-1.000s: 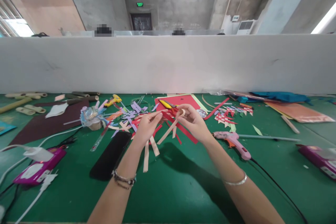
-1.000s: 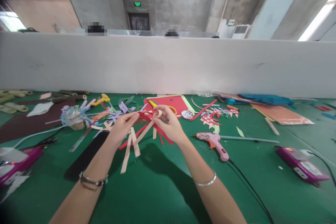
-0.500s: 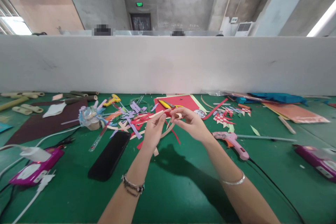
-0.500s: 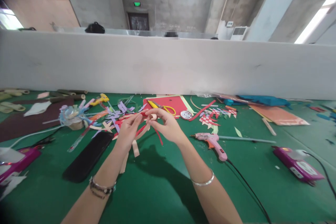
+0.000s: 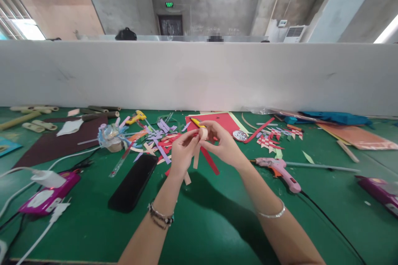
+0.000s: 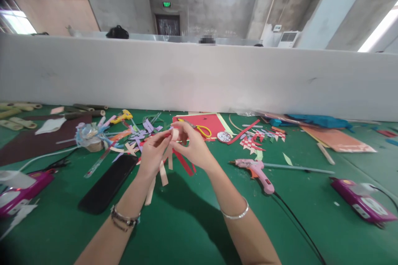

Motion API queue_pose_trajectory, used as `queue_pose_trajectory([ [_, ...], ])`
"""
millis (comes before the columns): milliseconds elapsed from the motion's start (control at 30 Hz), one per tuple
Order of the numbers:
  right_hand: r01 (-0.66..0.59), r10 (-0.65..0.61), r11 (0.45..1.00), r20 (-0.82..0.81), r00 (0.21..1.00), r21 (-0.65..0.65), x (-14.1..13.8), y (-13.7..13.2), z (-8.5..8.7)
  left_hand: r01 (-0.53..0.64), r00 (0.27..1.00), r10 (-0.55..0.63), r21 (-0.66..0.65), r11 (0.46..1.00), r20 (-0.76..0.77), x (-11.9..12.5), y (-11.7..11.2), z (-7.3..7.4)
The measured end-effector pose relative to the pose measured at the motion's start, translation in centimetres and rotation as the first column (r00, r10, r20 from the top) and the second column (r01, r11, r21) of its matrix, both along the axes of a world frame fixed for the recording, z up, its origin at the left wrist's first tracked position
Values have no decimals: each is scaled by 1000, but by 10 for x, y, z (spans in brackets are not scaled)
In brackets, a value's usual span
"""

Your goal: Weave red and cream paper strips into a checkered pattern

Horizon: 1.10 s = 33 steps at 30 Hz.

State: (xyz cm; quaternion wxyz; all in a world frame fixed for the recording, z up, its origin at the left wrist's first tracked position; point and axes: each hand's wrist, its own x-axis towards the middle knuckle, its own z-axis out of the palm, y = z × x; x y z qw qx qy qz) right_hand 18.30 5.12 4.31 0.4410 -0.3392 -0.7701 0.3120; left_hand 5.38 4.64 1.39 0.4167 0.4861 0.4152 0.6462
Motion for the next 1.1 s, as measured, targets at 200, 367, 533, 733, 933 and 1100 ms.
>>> queue_pose_trajectory([
  [200, -25, 27, 1000, 177, 984, -12, 3, -1, -2, -3, 998, 4, -20, 1000, 62, -8, 6, -3],
  [367, -87, 108, 987, 157, 982, -138, -4, -3, -2, 27, 986, -29, 12, 1000, 162, -7, 5, -1],
  [533, 30, -17, 996, 143, 990, -84, -7, -1, -4, 110, 975, -106, -6, 994, 194, -9, 4, 1],
  [733, -90, 100, 990, 99, 990, -107, -8, -1, -7, 172, 984, -171, -19, 985, 43, -18, -2, 5],
  [933, -154, 161, 984, 73, 984, -86, -9, -3, -7, 294, 956, -293, -85, 952, 21, -23, -5, 3],
  [1100, -339, 338, 914, -45, 940, -222, -8, -2, -9, 333, 942, -336, -87, 939, -20, -25, -6, 4],
])
